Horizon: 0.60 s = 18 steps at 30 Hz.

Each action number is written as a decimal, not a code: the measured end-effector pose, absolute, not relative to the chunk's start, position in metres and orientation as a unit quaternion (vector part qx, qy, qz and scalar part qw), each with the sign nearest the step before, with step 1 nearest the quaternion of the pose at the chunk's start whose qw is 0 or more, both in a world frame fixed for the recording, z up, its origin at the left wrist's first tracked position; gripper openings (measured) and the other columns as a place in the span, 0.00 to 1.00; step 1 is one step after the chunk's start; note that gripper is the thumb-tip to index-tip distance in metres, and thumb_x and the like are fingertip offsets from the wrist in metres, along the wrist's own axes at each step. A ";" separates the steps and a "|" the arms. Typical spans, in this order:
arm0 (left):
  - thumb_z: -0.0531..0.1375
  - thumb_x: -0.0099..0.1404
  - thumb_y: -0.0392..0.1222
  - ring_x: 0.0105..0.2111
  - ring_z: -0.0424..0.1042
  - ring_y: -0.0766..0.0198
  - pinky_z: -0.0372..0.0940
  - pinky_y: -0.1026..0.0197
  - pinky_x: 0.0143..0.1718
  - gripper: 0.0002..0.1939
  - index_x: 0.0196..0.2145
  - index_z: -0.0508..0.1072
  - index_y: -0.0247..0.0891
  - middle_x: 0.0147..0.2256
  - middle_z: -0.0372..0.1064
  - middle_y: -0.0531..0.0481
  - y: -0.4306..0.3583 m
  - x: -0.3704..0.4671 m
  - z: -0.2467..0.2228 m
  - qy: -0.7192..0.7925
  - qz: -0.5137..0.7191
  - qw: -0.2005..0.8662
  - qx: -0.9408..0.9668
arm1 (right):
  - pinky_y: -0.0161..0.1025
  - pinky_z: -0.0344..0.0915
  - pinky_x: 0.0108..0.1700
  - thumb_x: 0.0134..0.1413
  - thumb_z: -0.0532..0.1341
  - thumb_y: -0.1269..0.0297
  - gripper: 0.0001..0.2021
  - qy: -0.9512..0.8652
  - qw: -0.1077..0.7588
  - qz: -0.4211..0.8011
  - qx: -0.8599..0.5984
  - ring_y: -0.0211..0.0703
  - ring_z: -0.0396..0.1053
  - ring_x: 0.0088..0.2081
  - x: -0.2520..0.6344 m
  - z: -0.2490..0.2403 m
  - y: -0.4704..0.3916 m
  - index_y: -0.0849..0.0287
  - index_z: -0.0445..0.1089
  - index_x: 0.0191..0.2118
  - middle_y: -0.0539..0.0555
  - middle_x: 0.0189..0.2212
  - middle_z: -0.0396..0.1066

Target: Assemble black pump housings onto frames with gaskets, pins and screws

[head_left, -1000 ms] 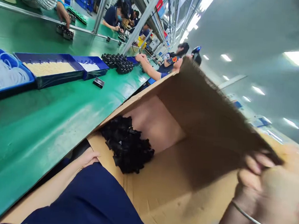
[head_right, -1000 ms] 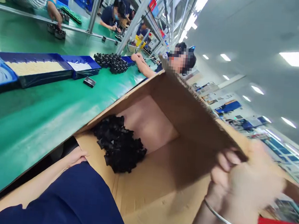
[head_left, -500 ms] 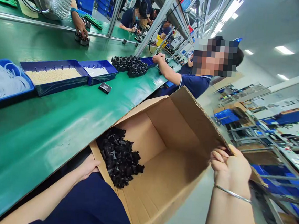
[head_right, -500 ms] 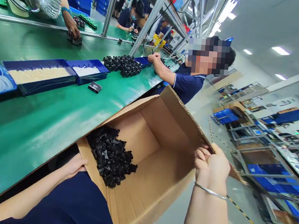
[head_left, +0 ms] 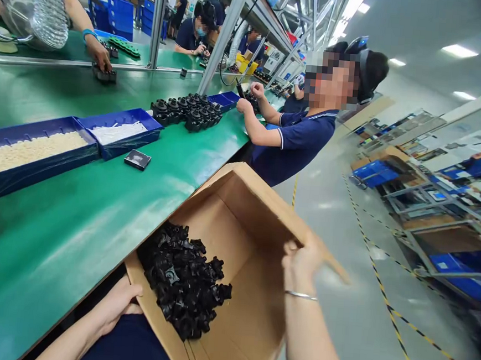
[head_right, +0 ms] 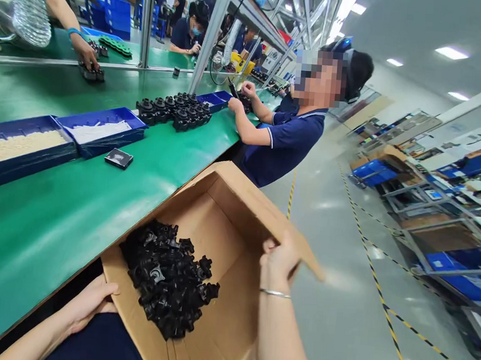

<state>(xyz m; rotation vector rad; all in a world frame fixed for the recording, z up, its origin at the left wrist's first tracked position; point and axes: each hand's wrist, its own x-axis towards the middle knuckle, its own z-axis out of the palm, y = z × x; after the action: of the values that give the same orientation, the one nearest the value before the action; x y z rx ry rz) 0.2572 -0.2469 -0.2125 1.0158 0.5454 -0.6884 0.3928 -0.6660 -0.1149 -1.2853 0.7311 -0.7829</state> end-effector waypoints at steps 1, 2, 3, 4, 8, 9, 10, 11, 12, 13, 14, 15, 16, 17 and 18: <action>0.62 0.51 0.34 0.49 0.77 0.46 0.76 0.47 0.45 0.26 0.49 0.67 0.37 0.49 0.76 0.39 -0.248 0.258 -0.212 0.254 -0.320 0.784 0.467 | 0.35 0.71 0.32 0.68 0.60 0.58 0.13 0.338 0.664 -0.327 -0.581 0.36 0.70 0.32 0.388 -0.138 -0.654 0.62 0.68 0.50 0.52 0.40 0.71; 0.62 0.51 0.33 0.49 0.77 0.46 0.76 0.47 0.45 0.26 0.50 0.67 0.37 0.49 0.76 0.40 -0.249 0.259 -0.213 0.257 -0.322 0.784 0.463 | 0.38 0.73 0.36 0.67 0.60 0.57 0.15 0.350 0.661 -0.295 -0.595 0.39 0.72 0.36 0.384 -0.160 -0.643 0.62 0.68 0.52 0.54 0.43 0.71; 0.62 0.51 0.33 0.49 0.77 0.47 0.75 0.47 0.45 0.27 0.50 0.67 0.38 0.49 0.76 0.40 -0.249 0.260 -0.214 0.262 -0.324 0.784 0.461 | 0.42 0.74 0.40 0.67 0.61 0.57 0.15 0.357 0.655 -0.264 -0.611 0.41 0.73 0.39 0.382 -0.180 -0.634 0.61 0.68 0.53 0.55 0.45 0.71; 0.63 0.50 0.33 0.49 0.77 0.47 0.75 0.47 0.45 0.27 0.50 0.67 0.38 0.49 0.76 0.40 -0.250 0.260 -0.215 0.268 -0.323 0.781 0.461 | 0.44 0.74 0.42 0.67 0.61 0.58 0.16 0.361 0.648 -0.233 -0.628 0.44 0.73 0.42 0.383 -0.195 -0.627 0.61 0.68 0.54 0.56 0.47 0.71; 0.64 0.49 0.36 0.47 0.78 0.46 0.76 0.48 0.43 0.24 0.46 0.68 0.38 0.46 0.77 0.41 -0.252 0.262 -0.216 0.304 -0.305 0.755 0.494 | 0.47 0.74 0.46 0.66 0.62 0.58 0.16 0.357 0.603 -0.141 -0.699 0.46 0.73 0.45 0.408 -0.211 -0.628 0.61 0.69 0.54 0.57 0.49 0.71; 0.64 0.49 0.36 0.47 0.78 0.47 0.76 0.48 0.43 0.23 0.45 0.69 0.38 0.45 0.77 0.41 -0.252 0.262 -0.215 0.308 -0.302 0.750 0.501 | 0.48 0.74 0.46 0.66 0.62 0.58 0.16 0.349 0.586 -0.128 -0.720 0.45 0.73 0.45 0.416 -0.203 -0.634 0.61 0.69 0.53 0.57 0.49 0.71; 0.64 0.49 0.37 0.47 0.78 0.47 0.76 0.49 0.42 0.22 0.44 0.69 0.38 0.45 0.77 0.42 -0.252 0.263 -0.214 0.310 -0.302 0.748 0.504 | 0.48 0.73 0.47 0.65 0.62 0.58 0.15 0.339 0.566 -0.121 -0.742 0.46 0.73 0.45 0.423 -0.192 -0.641 0.62 0.70 0.52 0.57 0.48 0.72; 0.64 0.49 0.37 0.47 0.78 0.47 0.76 0.49 0.42 0.21 0.43 0.69 0.39 0.45 0.77 0.42 -0.252 0.264 -0.213 0.309 -0.303 0.748 0.503 | 0.50 0.72 0.49 0.64 0.63 0.58 0.15 0.325 0.542 -0.121 -0.766 0.48 0.73 0.46 0.427 -0.179 -0.649 0.62 0.71 0.50 0.57 0.48 0.73; 0.64 0.49 0.37 0.47 0.78 0.47 0.76 0.49 0.43 0.21 0.43 0.69 0.38 0.45 0.77 0.42 -0.252 0.265 -0.212 0.306 -0.308 0.751 0.497 | 0.53 0.69 0.53 0.63 0.63 0.58 0.14 0.310 0.514 -0.128 -0.789 0.50 0.72 0.49 0.429 -0.164 -0.658 0.62 0.72 0.49 0.59 0.48 0.73; 0.64 0.49 0.37 0.47 0.78 0.47 0.76 0.49 0.43 0.22 0.43 0.68 0.38 0.44 0.77 0.42 -0.252 0.266 -0.210 0.304 -0.317 0.754 0.489 | 0.57 0.65 0.58 0.60 0.63 0.58 0.15 0.296 0.484 -0.142 -0.811 0.55 0.70 0.53 0.428 -0.149 -0.669 0.62 0.73 0.49 0.61 0.51 0.72; 0.64 0.48 0.36 0.46 0.78 0.46 0.76 0.48 0.43 0.23 0.44 0.68 0.39 0.44 0.77 0.42 -0.253 0.268 -0.208 0.304 -0.328 0.755 0.479 | 0.59 0.58 0.64 0.57 0.64 0.58 0.18 0.284 0.452 -0.160 -0.830 0.59 0.65 0.59 0.423 -0.135 -0.679 0.61 0.72 0.50 0.63 0.55 0.70; 0.64 0.48 0.36 0.46 0.78 0.47 0.76 0.48 0.43 0.23 0.44 0.67 0.39 0.43 0.76 0.43 -0.254 0.270 -0.207 0.305 -0.337 0.756 0.472 | 0.62 0.49 0.68 0.54 0.64 0.57 0.24 0.280 0.419 -0.183 -0.844 0.62 0.56 0.65 0.415 -0.124 -0.691 0.60 0.69 0.55 0.65 0.61 0.64; 0.63 0.48 0.36 0.45 0.78 0.47 0.76 0.47 0.42 0.24 0.45 0.66 0.39 0.42 0.76 0.43 -0.257 0.272 -0.205 0.308 -0.342 0.755 0.468 | 0.64 0.40 0.70 0.50 0.65 0.57 0.33 0.283 0.387 -0.199 -0.855 0.65 0.46 0.70 0.404 -0.117 -0.702 0.60 0.63 0.62 0.66 0.67 0.55; 0.63 0.48 0.36 0.43 0.78 0.48 0.76 0.47 0.40 0.24 0.45 0.65 0.40 0.40 0.76 0.45 -0.260 0.274 -0.204 0.311 -0.343 0.751 0.470 | 0.66 0.33 0.70 0.45 0.66 0.57 0.42 0.294 0.362 -0.209 -0.860 0.67 0.36 0.72 0.390 -0.115 -0.713 0.63 0.56 0.66 0.70 0.70 0.46; 0.62 0.48 0.36 0.41 0.78 0.49 0.76 0.48 0.38 0.24 0.45 0.65 0.40 0.38 0.75 0.46 -0.265 0.277 -0.203 0.314 -0.341 0.746 0.477 | 0.71 0.29 0.69 0.41 0.68 0.56 0.48 0.320 0.330 -0.211 -0.863 0.73 0.30 0.72 0.374 -0.117 -0.724 0.67 0.52 0.68 0.74 0.71 0.39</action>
<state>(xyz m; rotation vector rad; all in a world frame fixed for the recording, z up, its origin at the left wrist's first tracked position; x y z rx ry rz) 0.2774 -0.2653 -0.2032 1.0448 0.6881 -0.7458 0.3744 -0.7236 -0.1172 -2.2572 0.8363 -0.5532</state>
